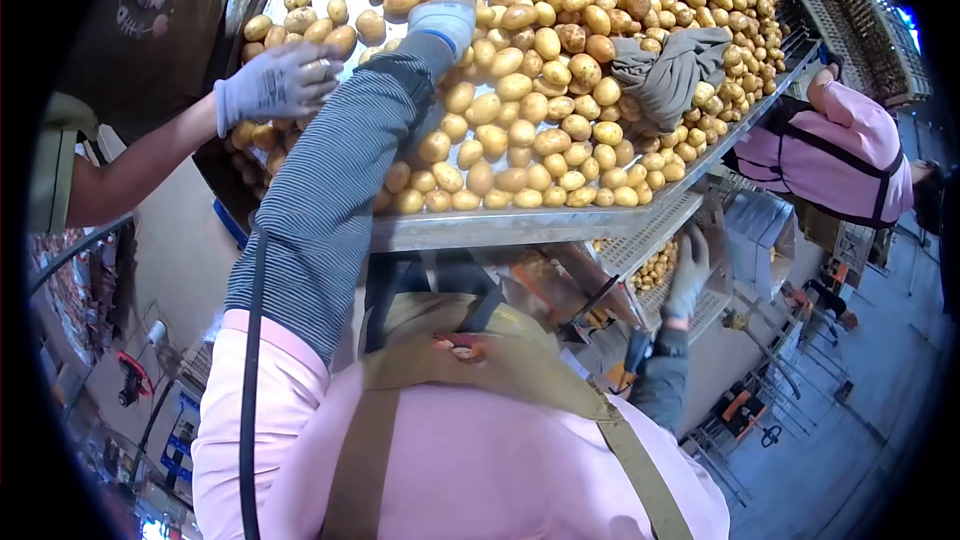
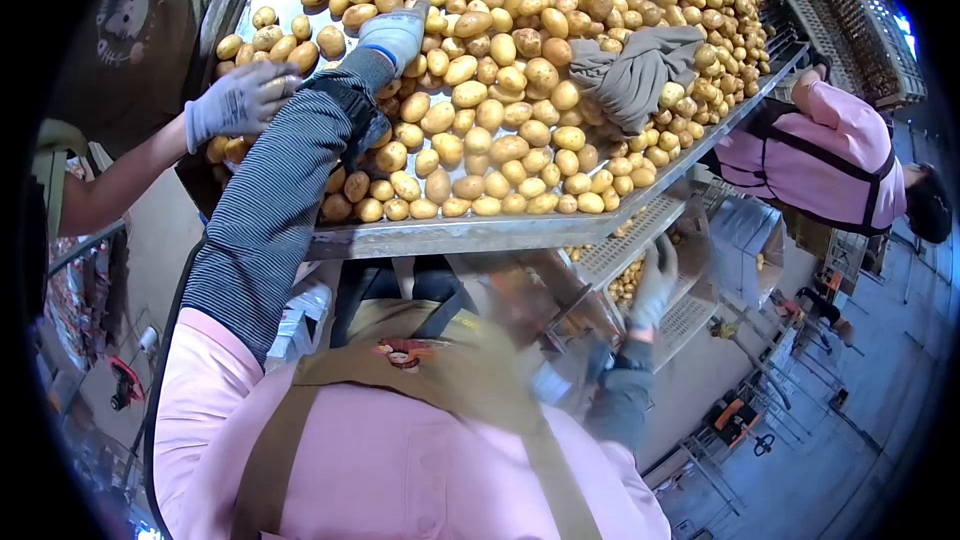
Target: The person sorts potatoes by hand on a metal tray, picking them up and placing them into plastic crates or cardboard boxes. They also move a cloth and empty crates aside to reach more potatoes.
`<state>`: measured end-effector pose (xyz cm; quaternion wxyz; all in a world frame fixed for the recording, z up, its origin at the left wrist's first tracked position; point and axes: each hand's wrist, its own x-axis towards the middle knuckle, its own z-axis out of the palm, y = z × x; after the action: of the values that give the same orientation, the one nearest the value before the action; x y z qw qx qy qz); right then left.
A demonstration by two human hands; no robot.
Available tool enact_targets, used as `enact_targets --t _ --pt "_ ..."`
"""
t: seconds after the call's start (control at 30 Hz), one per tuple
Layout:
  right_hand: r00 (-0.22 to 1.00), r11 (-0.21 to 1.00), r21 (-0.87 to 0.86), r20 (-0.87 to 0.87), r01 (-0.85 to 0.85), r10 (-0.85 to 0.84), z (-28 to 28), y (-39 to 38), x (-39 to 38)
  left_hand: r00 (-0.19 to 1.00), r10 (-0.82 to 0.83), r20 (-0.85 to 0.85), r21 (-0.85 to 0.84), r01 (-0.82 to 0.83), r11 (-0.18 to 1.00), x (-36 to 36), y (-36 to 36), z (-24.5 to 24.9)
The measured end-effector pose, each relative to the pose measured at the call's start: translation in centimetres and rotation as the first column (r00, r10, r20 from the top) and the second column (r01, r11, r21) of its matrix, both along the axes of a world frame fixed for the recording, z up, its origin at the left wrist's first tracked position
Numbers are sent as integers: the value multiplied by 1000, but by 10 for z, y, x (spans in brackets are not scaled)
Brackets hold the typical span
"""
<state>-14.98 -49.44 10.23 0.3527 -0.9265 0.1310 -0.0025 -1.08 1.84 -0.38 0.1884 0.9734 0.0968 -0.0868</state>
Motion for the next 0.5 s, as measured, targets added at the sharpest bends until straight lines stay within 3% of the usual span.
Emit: enact_targets --t 0.03,0.07,0.1,0.13,0.2,0.23,0.3,0.4,0.43,0.5 --pt "999 983 185 -35 12 -6 -19 30 19 1000 2 -23 -4 -2 1000 1 0 -1" --pt "989 981 127 -3 -145 147 -3 109 35 999 6 -44 -5 -7 1000 1 0 0" --pt "915 915 80 118 -396 386 -11 158 55 998 9 -64 -5 -9 1000 2 1 0" --pt "832 837 77 192 -542 521 -20 204 76 994 32 -104 30 -29 999 2 3 0" --pt "637 711 -134 354 -690 685 -46 291 125 984 38 -174 35 -32 999 3 4 15" --pt "472 605 -353 397 -714 787 -60 327 153 982 46 -184 49 -38 998 4 2 18" --pt "407 511 -574 312 -639 859 -98 377 174 990 83 -112 26 -81 996 6 3 4" --pt "499 406 -654 50 -638 865 -96 385 166 987 150 -56 40 -148 988 -2 5 -5" --pt "516 373 -609 -71 -700 853 -90 377 163 983 179 -42 53 -176 983 -5 7 -6" --pt "429 313 -718 23 -622 903 -96 342 146 977 212 -26 -23 -213 977 -9 15 -8"
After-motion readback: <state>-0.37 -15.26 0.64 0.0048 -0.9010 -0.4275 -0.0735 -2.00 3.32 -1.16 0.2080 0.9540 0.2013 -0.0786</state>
